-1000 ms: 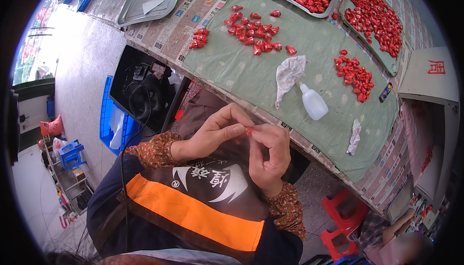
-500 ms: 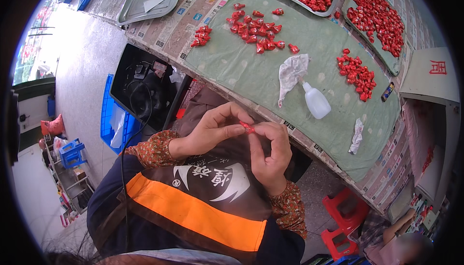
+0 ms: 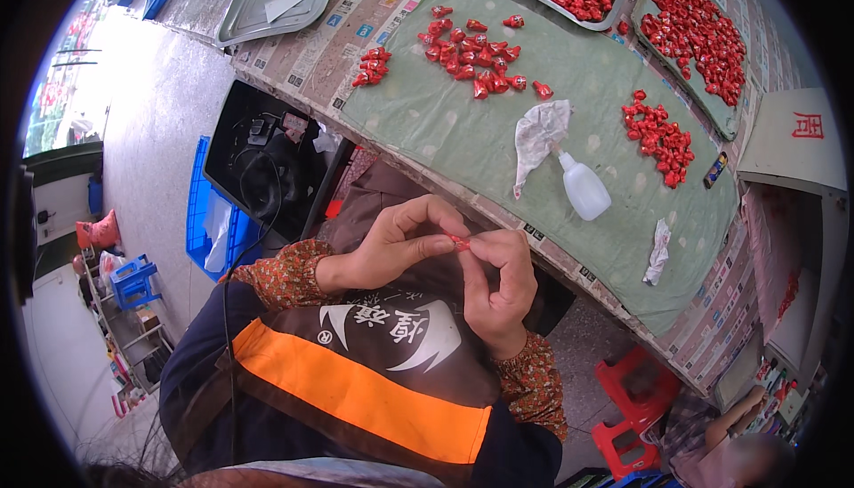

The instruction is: Applying glue to and assembling small red plastic toy components at a workshop table.

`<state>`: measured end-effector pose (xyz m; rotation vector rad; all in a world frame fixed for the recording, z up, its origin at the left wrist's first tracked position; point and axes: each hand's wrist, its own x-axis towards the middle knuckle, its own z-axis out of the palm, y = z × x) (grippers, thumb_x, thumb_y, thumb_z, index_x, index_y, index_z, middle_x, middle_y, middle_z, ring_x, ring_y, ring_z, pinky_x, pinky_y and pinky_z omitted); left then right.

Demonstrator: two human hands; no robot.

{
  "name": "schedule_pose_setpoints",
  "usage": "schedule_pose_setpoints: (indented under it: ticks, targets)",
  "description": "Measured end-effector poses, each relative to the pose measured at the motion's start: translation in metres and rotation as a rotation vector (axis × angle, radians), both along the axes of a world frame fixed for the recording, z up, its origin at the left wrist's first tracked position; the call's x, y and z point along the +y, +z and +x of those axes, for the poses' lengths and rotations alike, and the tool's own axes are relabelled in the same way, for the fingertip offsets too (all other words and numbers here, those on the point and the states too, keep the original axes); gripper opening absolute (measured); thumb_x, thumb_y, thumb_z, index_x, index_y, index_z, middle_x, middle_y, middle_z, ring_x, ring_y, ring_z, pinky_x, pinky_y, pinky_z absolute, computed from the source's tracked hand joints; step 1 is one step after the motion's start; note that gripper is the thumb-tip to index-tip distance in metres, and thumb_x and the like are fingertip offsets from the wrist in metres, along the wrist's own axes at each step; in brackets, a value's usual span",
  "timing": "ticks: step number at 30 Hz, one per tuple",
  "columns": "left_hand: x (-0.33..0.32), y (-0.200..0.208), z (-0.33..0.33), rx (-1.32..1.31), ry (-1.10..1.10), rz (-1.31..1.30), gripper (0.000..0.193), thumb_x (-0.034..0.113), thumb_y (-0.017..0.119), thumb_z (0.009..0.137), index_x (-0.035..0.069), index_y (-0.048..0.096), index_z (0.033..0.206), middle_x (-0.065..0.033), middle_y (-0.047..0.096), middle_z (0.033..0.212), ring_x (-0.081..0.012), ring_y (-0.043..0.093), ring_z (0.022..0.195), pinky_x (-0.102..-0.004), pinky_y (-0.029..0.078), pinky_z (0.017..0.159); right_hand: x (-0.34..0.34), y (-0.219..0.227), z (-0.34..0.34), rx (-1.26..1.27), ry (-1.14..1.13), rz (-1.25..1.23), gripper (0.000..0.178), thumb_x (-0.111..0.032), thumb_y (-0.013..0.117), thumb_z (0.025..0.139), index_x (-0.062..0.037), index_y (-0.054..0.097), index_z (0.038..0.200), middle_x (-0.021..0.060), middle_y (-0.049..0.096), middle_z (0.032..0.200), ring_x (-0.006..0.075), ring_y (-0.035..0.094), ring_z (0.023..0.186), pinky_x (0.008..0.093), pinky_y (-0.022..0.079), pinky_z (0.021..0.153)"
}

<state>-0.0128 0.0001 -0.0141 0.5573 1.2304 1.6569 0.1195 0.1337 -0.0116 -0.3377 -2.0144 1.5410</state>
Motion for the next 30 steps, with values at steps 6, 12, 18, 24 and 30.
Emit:
schedule_pose_setpoints:
  ticks: [6,12,18,24,30]
  targets:
    - [0.0,-0.001,0.001,-0.002,0.003,0.003,0.014,0.003,0.062,0.1,-0.001,0.062,0.114,-0.0036,0.064,0.11,-0.0092,0.059,0.106,-0.0259,0.049,0.095,0.0,0.0,0.0,-0.02,0.004,0.019,0.02,0.01,0.066,0.089,-0.0008,0.058,0.104,0.0124,0.063,0.099,0.0197,0.061,0.089,0.0294,0.049,0.082]
    - [0.002,0.008,-0.007,0.044,-0.05,0.013,0.018,0.003,0.063,0.1,-0.001,0.06,0.118,-0.0036,0.063,0.11,-0.0091,0.059,0.107,-0.0262,0.049,0.095,0.006,0.004,-0.001,-0.002,0.043,0.113,0.025,0.012,0.068,0.086,-0.0017,0.058,0.104,0.0129,0.064,0.1,0.0218,0.061,0.088,0.0305,0.049,0.082]
    - [0.001,0.006,-0.017,-0.151,-0.11,0.023,0.02,0.002,0.063,0.099,0.0,0.06,0.119,-0.0036,0.064,0.112,-0.0089,0.06,0.108,-0.0256,0.049,0.096,0.006,0.003,-0.001,0.023,0.034,0.098,0.027,0.012,0.069,0.085,-0.0006,0.058,0.106,0.013,0.064,0.099,0.0205,0.061,0.088,0.0296,0.049,0.081]
    - [-0.001,0.003,-0.021,-0.16,-0.16,0.009,0.018,0.002,0.063,0.099,-0.001,0.061,0.116,-0.0035,0.066,0.111,-0.0089,0.061,0.106,-0.0245,0.05,0.094,0.006,0.005,0.002,-0.067,0.008,-0.041,0.026,0.01,0.073,0.081,-0.0028,0.063,0.102,0.0117,0.068,0.092,0.0247,0.064,0.08,0.0322,0.052,0.074]
    - [-0.001,0.0,-0.018,-0.115,-0.137,-0.015,0.017,0.0,0.063,0.098,-0.002,0.063,0.115,-0.0038,0.066,0.11,-0.0092,0.062,0.105,-0.0249,0.051,0.094,0.004,0.005,0.0,-0.038,-0.014,0.041,0.025,0.011,0.072,0.081,-0.002,0.063,0.1,0.012,0.068,0.089,0.0256,0.065,0.078,0.0323,0.052,0.071]
